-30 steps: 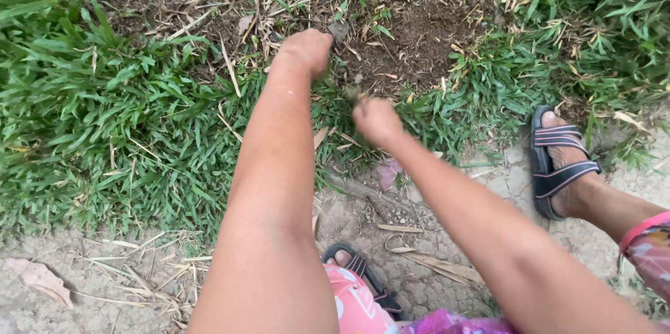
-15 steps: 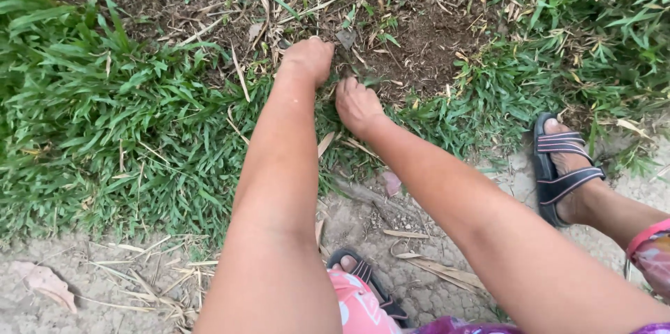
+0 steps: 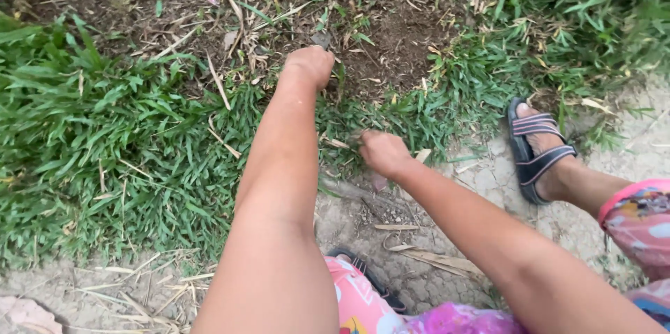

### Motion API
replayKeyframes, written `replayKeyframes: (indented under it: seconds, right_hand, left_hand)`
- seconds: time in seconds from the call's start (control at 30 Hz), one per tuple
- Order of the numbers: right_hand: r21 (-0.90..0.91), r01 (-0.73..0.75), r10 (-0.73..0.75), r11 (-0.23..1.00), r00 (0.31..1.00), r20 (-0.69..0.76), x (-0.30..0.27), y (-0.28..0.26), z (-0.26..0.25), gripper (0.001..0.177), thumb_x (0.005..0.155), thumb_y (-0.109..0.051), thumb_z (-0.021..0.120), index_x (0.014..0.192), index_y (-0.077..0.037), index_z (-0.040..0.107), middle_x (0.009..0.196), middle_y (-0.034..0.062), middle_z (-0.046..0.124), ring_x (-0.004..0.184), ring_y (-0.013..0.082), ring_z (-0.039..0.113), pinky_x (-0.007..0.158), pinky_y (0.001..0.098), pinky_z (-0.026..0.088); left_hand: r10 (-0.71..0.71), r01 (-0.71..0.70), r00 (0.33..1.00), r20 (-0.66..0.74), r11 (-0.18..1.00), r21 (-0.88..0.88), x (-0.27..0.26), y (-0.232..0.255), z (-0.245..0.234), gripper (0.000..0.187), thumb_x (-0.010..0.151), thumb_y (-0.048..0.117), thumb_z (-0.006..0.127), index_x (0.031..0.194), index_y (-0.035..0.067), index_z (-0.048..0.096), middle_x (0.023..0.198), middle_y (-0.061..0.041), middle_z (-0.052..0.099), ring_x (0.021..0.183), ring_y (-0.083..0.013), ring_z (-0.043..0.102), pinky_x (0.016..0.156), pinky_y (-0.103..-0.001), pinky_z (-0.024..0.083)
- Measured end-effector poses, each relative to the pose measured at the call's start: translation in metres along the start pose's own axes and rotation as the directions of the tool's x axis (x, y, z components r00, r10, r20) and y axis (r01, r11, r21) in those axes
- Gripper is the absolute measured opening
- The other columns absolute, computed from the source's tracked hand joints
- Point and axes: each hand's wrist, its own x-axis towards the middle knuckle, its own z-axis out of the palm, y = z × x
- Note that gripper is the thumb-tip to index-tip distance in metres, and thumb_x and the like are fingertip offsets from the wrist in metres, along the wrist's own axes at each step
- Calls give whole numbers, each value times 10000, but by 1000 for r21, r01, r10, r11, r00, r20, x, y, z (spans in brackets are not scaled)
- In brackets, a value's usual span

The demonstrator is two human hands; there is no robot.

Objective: Pulling weeds and grass out of the soil by hand in an outdoor area.

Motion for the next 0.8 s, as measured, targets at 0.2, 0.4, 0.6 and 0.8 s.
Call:
replayKeyframes:
  seconds: [0.2, 0.4, 0.6, 0.8]
  right_hand:
    - [39, -52, 62, 998, 941, -331, 24, 18, -14, 514, 800, 28, 552, 1308, 101, 518, 1318, 328, 535, 962, 448, 679, 800, 477, 580]
    - [107, -329, 341, 938, 932, -126, 77, 30, 13, 339, 917, -47, 551, 1218, 109, 528, 1253, 339, 568, 1051, 448, 684, 882, 463, 579]
    - [72, -325, 321, 943, 945, 62, 85, 30, -28, 256, 926, -147, 583, 1130, -57, 709, 1220, 211, 699, 1148, 360, 678, 956, 464, 557]
    - [-3, -396, 375, 918, 866, 331, 78, 7, -88, 370, 952, -384, 558, 1176, -150, 736, 1275, 116, 695, 1174, 301, 669, 977, 443, 538]
  left_hand:
    - [22, -26, 997, 78, 998, 49, 13, 43, -5, 248, 917, 87, 642, 1134, 101, 763, 1228, -139, 733, 1110, -313, 728, 918, -424, 598]
    - [104, -107, 993, 64, 993, 54, 5, 79, 32, 258, 909, 155, 631, 1125, 99, 761, 1236, -144, 710, 1127, -291, 706, 920, -410, 587]
    - [22, -23, 997, 70, 1000, 15, 20, 86, 47, 292, 957, 148, 547, 1155, 120, 759, 1255, -136, 706, 1137, -303, 701, 918, -429, 585]
    - [1, 2, 996, 85, 999, -37, 37, 91, 45, 296, 936, 141, 587, 1185, 116, 745, 1301, -148, 680, 1168, -316, 683, 942, -420, 575]
